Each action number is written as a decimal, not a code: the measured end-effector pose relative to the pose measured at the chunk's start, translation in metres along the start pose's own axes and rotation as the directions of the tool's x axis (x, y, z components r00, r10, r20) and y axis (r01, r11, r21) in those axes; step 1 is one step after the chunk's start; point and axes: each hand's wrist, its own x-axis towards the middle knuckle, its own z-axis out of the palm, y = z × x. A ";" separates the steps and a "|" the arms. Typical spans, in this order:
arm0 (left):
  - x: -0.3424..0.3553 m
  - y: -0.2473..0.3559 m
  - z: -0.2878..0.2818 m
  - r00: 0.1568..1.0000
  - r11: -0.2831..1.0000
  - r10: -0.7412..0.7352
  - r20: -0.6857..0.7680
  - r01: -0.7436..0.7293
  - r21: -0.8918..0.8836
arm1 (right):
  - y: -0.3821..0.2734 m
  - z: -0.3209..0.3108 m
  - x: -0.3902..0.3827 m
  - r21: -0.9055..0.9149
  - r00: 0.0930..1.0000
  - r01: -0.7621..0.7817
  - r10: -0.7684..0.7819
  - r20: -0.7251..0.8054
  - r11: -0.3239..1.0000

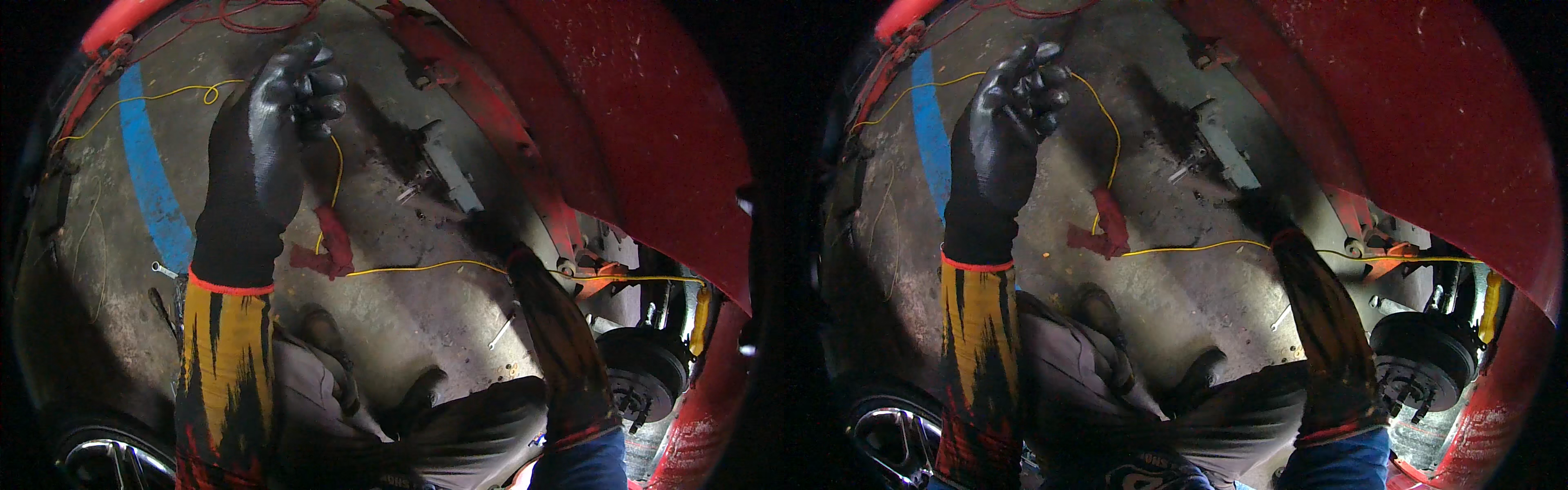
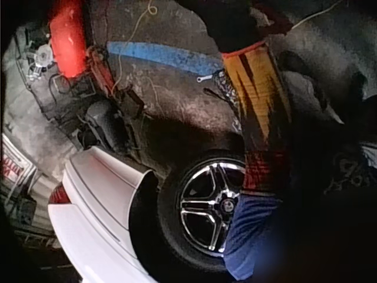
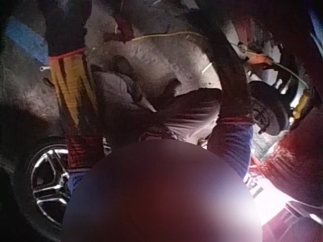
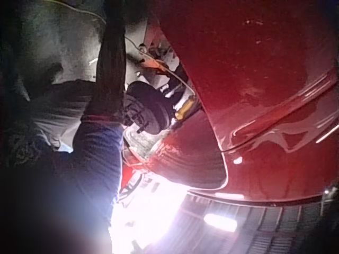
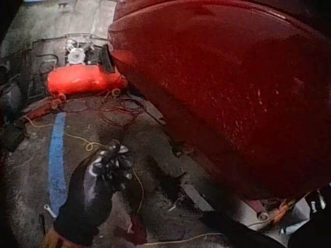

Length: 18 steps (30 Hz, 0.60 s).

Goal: The person works on a car's suspension system, using a scraper to clean a metal component and applying lubricant from a green bottle. They handle bolts and tools while seated on the floor beneath the vehicle.

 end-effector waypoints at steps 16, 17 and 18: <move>0.008 -0.005 -0.013 1.000 1.000 -0.016 -0.007 0.016 0.001 | 0.019 -0.036 -0.002 0.047 0.997 0.080 -0.078 -0.029 0.996; 0.007 -0.006 -0.013 1.000 1.000 -0.004 0.011 0.004 -0.001 | 0.023 -0.034 0.000 0.057 0.998 0.063 -0.062 -0.032 0.996; 0.006 -0.007 -0.014 0.999 0.999 0.027 0.029 -0.028 0.027 | 0.024 -0.032 0.002 0.067 0.998 0.046 -0.044 -0.038 0.997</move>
